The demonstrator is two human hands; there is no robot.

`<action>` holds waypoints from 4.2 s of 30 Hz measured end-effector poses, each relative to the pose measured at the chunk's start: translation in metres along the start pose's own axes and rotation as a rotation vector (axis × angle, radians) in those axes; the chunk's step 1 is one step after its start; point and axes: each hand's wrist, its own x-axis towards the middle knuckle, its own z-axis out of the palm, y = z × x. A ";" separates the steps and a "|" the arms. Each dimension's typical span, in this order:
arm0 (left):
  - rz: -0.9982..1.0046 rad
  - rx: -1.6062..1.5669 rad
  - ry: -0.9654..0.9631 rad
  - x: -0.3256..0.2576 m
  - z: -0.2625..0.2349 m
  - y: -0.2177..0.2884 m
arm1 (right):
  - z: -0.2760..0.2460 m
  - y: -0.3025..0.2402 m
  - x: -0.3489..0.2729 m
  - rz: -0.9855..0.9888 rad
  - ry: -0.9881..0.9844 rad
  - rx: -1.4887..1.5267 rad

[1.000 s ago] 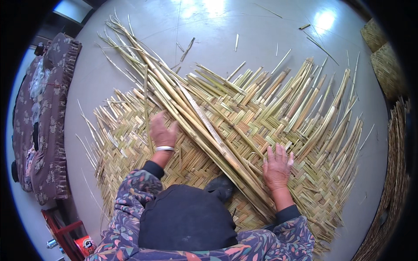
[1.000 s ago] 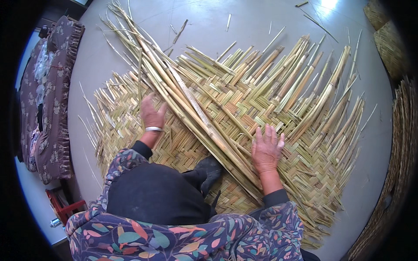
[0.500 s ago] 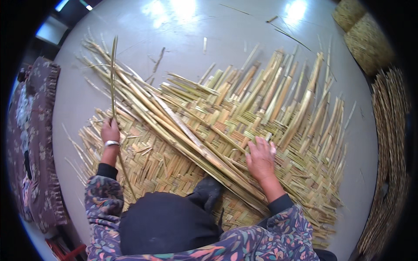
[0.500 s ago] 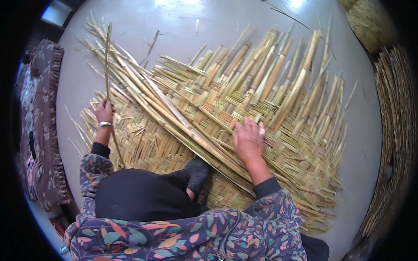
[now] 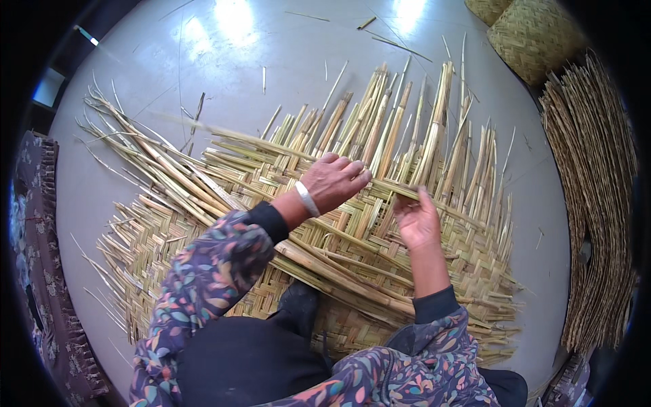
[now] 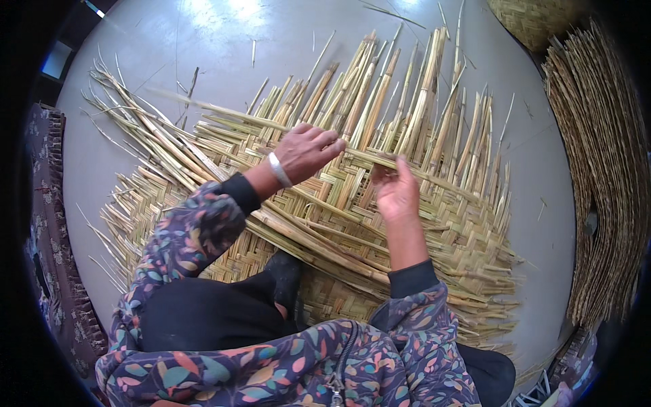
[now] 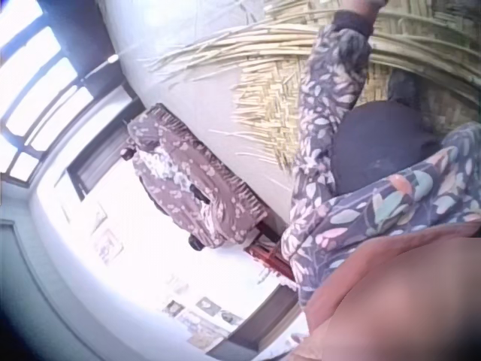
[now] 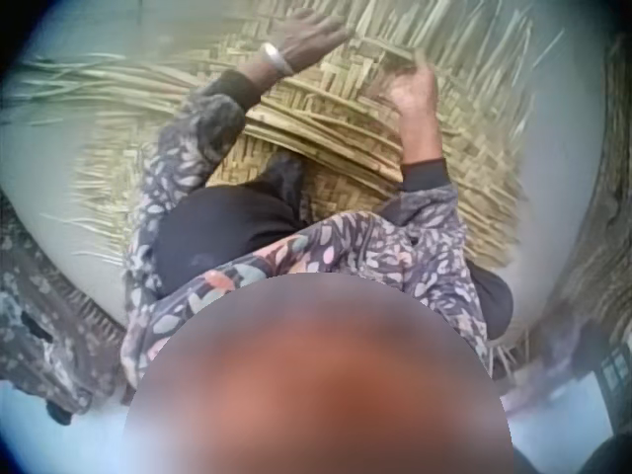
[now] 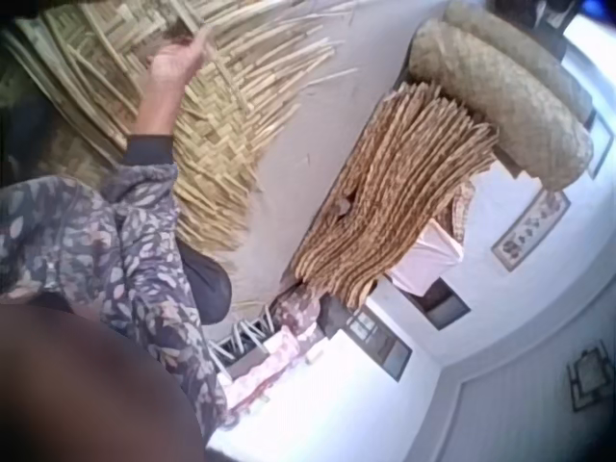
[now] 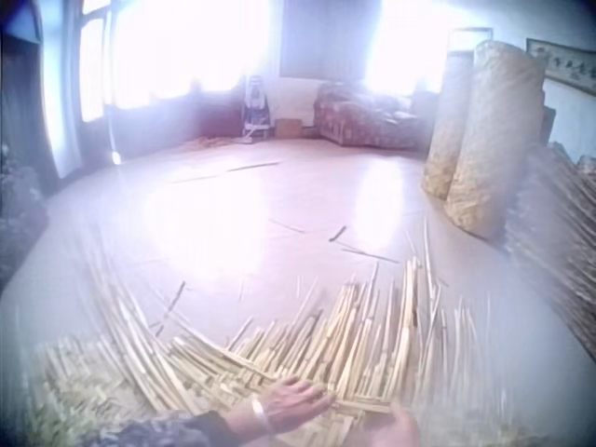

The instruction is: The person weaves a basket by hand, interlacing long dried palm strips in an over-and-under pattern. They repeatedly add new strips, tuck ends, and tighten the weave to expand the basket's base.

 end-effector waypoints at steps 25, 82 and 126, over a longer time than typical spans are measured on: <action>-0.543 -0.585 -0.386 0.036 0.093 -0.016 | -0.169 -0.057 0.094 0.111 -0.105 0.103; -1.299 -1.922 -0.573 -0.101 -0.019 0.040 | -0.023 0.024 -0.004 0.420 -0.423 -0.463; -1.318 -2.086 -0.392 -0.095 -0.022 0.067 | -0.017 0.073 -0.028 0.445 -0.532 -0.443</action>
